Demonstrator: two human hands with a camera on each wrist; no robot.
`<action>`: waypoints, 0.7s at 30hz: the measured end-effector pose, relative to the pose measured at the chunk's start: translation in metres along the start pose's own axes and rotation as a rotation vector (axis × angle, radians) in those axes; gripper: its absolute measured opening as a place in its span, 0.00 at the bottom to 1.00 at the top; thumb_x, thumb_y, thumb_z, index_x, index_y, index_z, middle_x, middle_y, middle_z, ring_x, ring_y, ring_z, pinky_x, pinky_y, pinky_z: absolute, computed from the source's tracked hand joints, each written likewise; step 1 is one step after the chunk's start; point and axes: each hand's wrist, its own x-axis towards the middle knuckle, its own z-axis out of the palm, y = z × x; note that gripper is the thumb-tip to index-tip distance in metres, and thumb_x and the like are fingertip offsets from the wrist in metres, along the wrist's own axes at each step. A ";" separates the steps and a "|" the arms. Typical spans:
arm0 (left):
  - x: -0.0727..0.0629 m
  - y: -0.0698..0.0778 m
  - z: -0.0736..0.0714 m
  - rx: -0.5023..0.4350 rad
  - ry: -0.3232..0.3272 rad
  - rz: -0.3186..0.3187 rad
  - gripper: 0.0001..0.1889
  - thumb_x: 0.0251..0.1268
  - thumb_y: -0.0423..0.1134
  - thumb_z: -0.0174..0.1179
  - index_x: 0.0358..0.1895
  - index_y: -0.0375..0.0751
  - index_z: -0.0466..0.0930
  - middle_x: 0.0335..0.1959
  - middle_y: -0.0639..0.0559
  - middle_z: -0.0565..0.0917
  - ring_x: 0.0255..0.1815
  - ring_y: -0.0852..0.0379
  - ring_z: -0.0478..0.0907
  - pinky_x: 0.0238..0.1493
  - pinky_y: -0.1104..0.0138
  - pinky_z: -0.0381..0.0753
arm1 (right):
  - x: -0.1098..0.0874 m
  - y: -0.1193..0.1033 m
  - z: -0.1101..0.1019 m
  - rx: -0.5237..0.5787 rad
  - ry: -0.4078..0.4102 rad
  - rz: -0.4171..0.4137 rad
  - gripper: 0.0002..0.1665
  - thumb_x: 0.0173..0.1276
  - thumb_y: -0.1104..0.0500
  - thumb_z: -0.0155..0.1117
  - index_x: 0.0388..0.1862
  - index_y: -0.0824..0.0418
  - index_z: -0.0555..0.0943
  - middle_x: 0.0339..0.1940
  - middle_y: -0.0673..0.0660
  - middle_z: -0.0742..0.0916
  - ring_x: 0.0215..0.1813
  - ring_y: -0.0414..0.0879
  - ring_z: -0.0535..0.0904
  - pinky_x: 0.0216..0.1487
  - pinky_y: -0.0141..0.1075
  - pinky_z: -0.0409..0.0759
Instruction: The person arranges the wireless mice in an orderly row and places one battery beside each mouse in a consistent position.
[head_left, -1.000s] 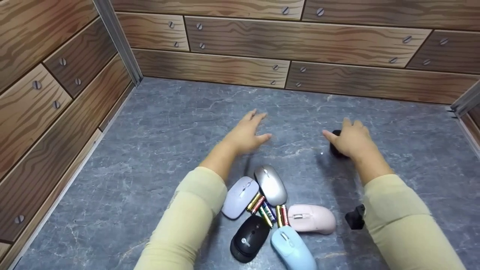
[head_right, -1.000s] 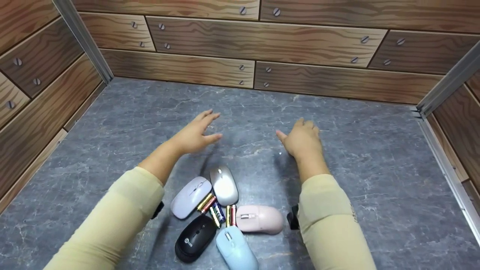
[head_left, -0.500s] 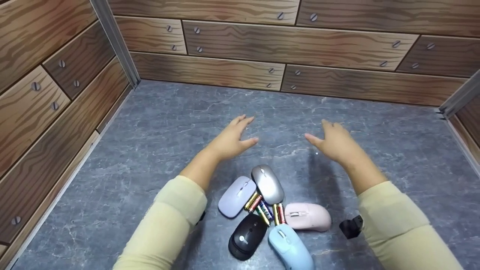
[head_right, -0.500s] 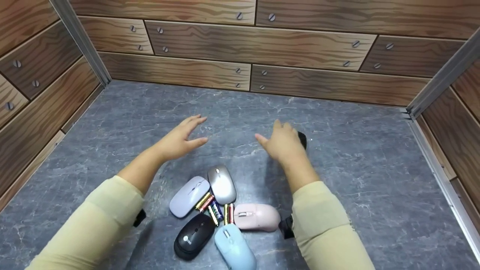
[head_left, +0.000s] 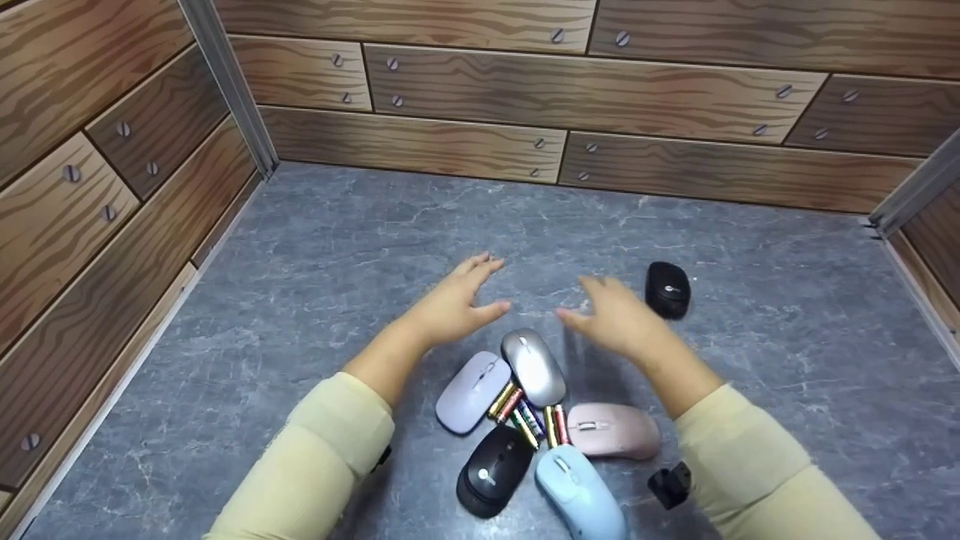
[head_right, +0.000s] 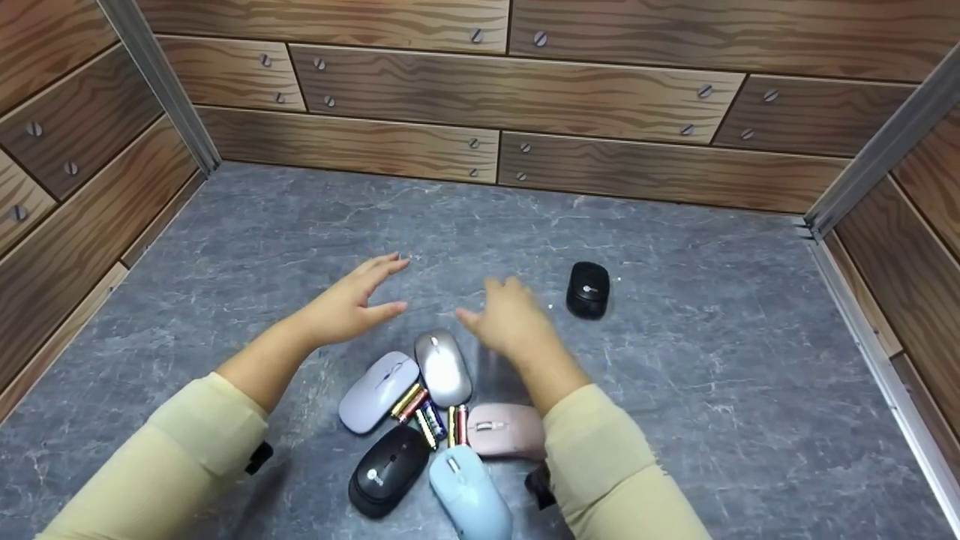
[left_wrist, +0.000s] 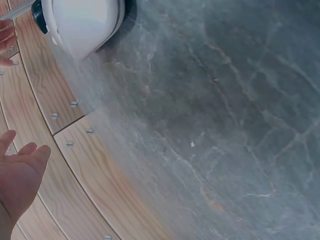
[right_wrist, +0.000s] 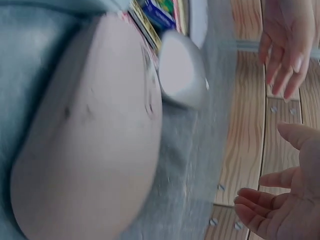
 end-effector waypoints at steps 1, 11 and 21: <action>-0.001 0.000 0.001 0.001 -0.004 -0.002 0.36 0.62 0.57 0.53 0.71 0.54 0.51 0.73 0.48 0.48 0.68 0.47 0.57 0.66 0.52 0.56 | 0.000 -0.003 0.004 -0.001 -0.004 -0.008 0.52 0.60 0.31 0.50 0.70 0.66 0.53 0.67 0.76 0.58 0.66 0.71 0.53 0.62 0.64 0.53; -0.007 -0.010 0.010 0.032 -0.039 0.023 0.36 0.62 0.55 0.53 0.71 0.50 0.52 0.72 0.45 0.49 0.67 0.46 0.58 0.65 0.54 0.58 | 0.001 -0.020 0.033 -0.062 -0.067 -0.066 0.47 0.60 0.39 0.58 0.67 0.69 0.58 0.64 0.76 0.63 0.65 0.70 0.58 0.62 0.62 0.55; -0.015 -0.014 0.017 0.009 -0.056 0.011 0.36 0.62 0.54 0.53 0.71 0.50 0.52 0.72 0.44 0.48 0.67 0.45 0.58 0.65 0.53 0.57 | -0.005 -0.030 0.059 -0.098 -0.132 -0.110 0.50 0.52 0.41 0.66 0.65 0.71 0.62 0.56 0.74 0.73 0.55 0.66 0.70 0.55 0.58 0.68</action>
